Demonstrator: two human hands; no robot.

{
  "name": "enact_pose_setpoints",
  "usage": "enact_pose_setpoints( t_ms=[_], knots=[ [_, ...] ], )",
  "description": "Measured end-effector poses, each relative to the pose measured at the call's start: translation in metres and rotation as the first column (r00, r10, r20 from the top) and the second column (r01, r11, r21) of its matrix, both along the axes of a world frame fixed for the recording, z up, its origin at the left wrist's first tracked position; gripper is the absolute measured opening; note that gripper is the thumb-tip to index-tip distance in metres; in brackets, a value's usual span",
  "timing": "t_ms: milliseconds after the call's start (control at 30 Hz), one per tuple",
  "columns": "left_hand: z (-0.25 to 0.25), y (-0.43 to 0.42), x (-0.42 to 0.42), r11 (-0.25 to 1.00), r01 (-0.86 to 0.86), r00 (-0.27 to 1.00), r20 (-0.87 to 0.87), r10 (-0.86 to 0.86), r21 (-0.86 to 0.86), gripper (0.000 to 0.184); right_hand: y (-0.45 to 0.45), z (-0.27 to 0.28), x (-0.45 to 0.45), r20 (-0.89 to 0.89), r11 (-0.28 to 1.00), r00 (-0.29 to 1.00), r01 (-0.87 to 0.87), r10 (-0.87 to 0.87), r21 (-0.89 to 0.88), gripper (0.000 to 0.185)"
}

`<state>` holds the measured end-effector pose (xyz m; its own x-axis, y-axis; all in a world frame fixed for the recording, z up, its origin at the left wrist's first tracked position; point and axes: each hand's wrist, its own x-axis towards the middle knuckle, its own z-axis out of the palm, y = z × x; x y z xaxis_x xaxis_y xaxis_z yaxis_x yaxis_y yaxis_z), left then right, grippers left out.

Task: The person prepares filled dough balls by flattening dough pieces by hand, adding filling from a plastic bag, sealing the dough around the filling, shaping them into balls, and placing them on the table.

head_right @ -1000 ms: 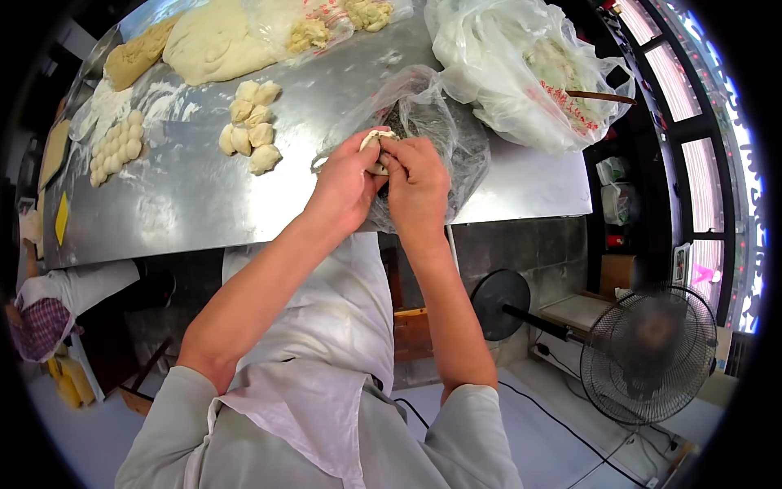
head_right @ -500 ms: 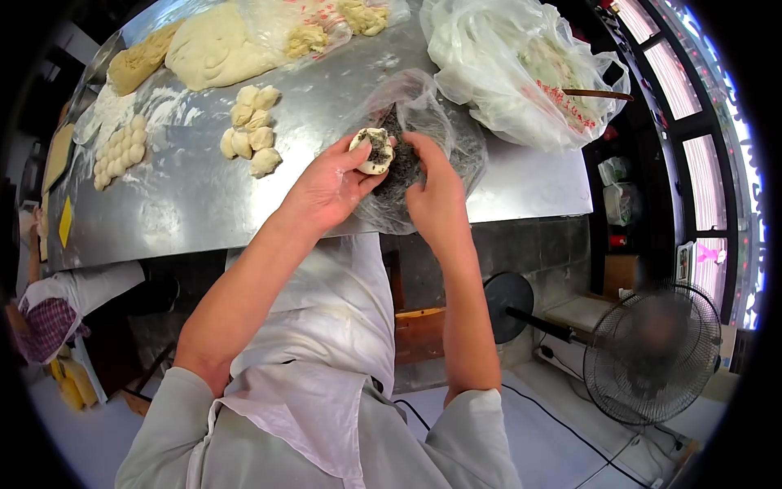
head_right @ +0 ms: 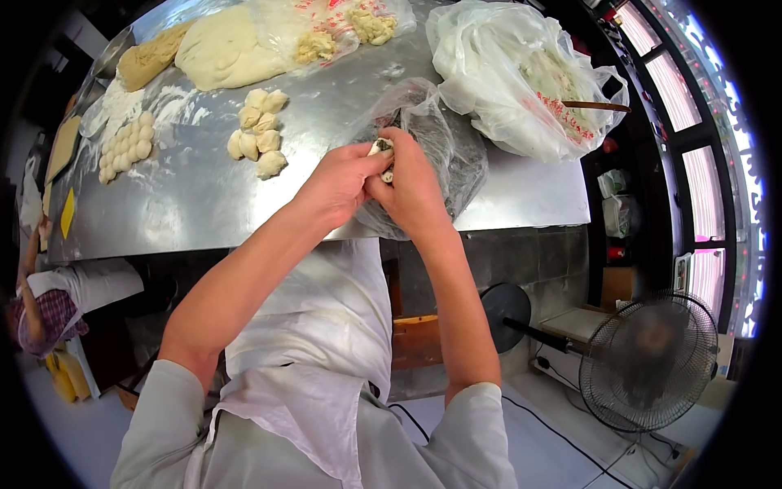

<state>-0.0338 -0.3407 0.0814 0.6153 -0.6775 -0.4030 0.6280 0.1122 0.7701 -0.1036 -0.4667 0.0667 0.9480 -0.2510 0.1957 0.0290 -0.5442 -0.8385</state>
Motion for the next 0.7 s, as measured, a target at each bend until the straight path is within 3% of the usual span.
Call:
enact_pose_setpoints(
  t_ms=[67,133,167,233,267,367,400,500,600,700],
  knots=[
    [0.004,-0.002,0.002,0.992,0.043,0.994,0.098,-0.055,0.117,0.018,-0.002,-0.003,0.007,0.093,0.992,0.995,-0.019,0.031,-0.127,0.053],
    [0.011,-0.003,0.006,0.973,0.083,0.977,0.177,-0.123,0.216,0.018,-0.001,-0.002,0.006,0.09,0.998,0.996,-0.023,0.028,-0.056,0.049],
    [0.015,-0.001,0.008,0.982,0.103,0.99,0.083,-0.117,0.159,0.018,0.0,-0.001,0.006,0.089,0.999,0.996,-0.026,0.028,-0.019,0.047],
    [0.026,0.006,0.012,0.99,0.132,0.986,-0.106,-0.127,0.041,0.018,0.002,0.001,0.001,0.116,0.969,0.993,-0.038,0.01,0.244,0.049],
    [0.031,0.012,0.018,0.982,0.139,0.954,-0.247,-0.168,-0.128,0.016,0.002,0.002,0.0,0.128,0.927,0.992,-0.04,-0.008,0.372,0.05],
    [0.015,0.012,0.024,0.978,0.122,0.932,-0.32,-0.173,-0.172,0.022,-0.001,0.015,0.0,0.077,0.963,0.992,-0.111,0.095,0.244,0.059],
    [0.011,0.007,0.022,0.995,0.068,0.932,-0.35,-0.088,-0.068,0.027,-0.002,0.01,0.002,0.072,0.974,0.99,-0.133,0.122,0.181,0.072],
    [0.002,0.006,0.017,0.991,0.022,0.943,-0.326,-0.064,-0.131,0.027,-0.002,0.004,0.001,0.181,0.97,0.982,-0.097,0.056,0.225,0.075],
    [0.005,0.0,0.009,0.987,-0.051,0.946,-0.324,0.0,-0.151,0.025,0.0,0.017,-0.012,0.105,0.997,0.994,-0.049,0.043,0.054,0.069],
    [0.003,-0.003,0.004,0.997,0.035,0.984,-0.172,-0.045,-0.064,0.026,-0.003,0.006,-0.01,-0.006,0.997,1.0,-0.006,0.007,0.082,0.059]
  ],
)
